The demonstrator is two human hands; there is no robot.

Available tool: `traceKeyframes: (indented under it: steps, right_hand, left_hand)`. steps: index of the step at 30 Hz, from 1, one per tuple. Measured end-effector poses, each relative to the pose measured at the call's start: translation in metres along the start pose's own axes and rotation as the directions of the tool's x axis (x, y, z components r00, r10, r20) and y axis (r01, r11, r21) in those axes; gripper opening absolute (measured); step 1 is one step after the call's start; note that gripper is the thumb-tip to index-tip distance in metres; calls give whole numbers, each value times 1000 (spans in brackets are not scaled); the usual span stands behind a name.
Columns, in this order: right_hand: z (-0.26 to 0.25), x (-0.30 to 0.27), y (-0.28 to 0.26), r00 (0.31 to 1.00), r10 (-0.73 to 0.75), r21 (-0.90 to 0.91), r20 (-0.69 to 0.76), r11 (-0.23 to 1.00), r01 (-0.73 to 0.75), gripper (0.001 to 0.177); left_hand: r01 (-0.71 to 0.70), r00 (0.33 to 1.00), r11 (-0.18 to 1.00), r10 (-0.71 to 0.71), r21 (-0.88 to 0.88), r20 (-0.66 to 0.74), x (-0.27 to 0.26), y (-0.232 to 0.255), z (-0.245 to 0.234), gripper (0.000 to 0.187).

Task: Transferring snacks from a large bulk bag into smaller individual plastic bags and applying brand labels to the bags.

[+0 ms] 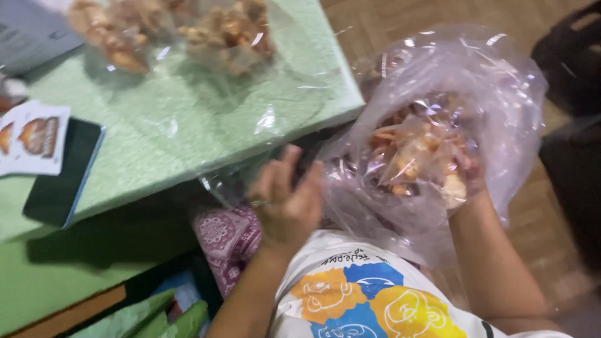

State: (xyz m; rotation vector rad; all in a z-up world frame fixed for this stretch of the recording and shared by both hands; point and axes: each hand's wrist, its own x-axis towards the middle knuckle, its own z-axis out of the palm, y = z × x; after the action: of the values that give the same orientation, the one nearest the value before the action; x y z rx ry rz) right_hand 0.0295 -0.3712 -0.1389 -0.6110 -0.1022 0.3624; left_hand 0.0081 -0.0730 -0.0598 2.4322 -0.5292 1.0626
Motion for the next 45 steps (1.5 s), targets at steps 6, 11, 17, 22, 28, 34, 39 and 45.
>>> traceKeyframes:
  steps: [6,11,17,22,28,34,39,45]
  right_hand:
    - [-9,23,15,997,26,70,68,997,-31,20]
    - [-7,54,31,995,20,130,98,991,-33,23]
    - [15,104,79,992,3,199,124,980,-28,27]
    - [130,147,106,993,-8,110,117,994,-5,29]
    - [148,186,150,973,-224,-514,63,828,224,51]
    - [208,194,146,909,-383,-623,161,675,395,49]
    - [228,220,140,885,-465,-847,-31,482,224,50]
    - [241,256,167,856,-511,-927,77,280,251,57]
  left_hand:
    - [12,982,988,-41,152,185,-9,-63,-37,30]
    - [135,987,991,-134,-5,92,9,-81,-66,35]
    - [104,984,988,-85,-114,157,56,-82,-91,56]
    - [102,978,981,-68,-165,196,64,-77,-105,56]
    - [151,972,980,-123,-133,202,55,-88,-102,71]
    - [108,960,994,-102,-8,260,45,-84,-95,79]
    - [-61,871,967,-70,248,487,49,-83,-107,66]
    - [-42,917,994,-2,101,398,28,-104,-100,63]
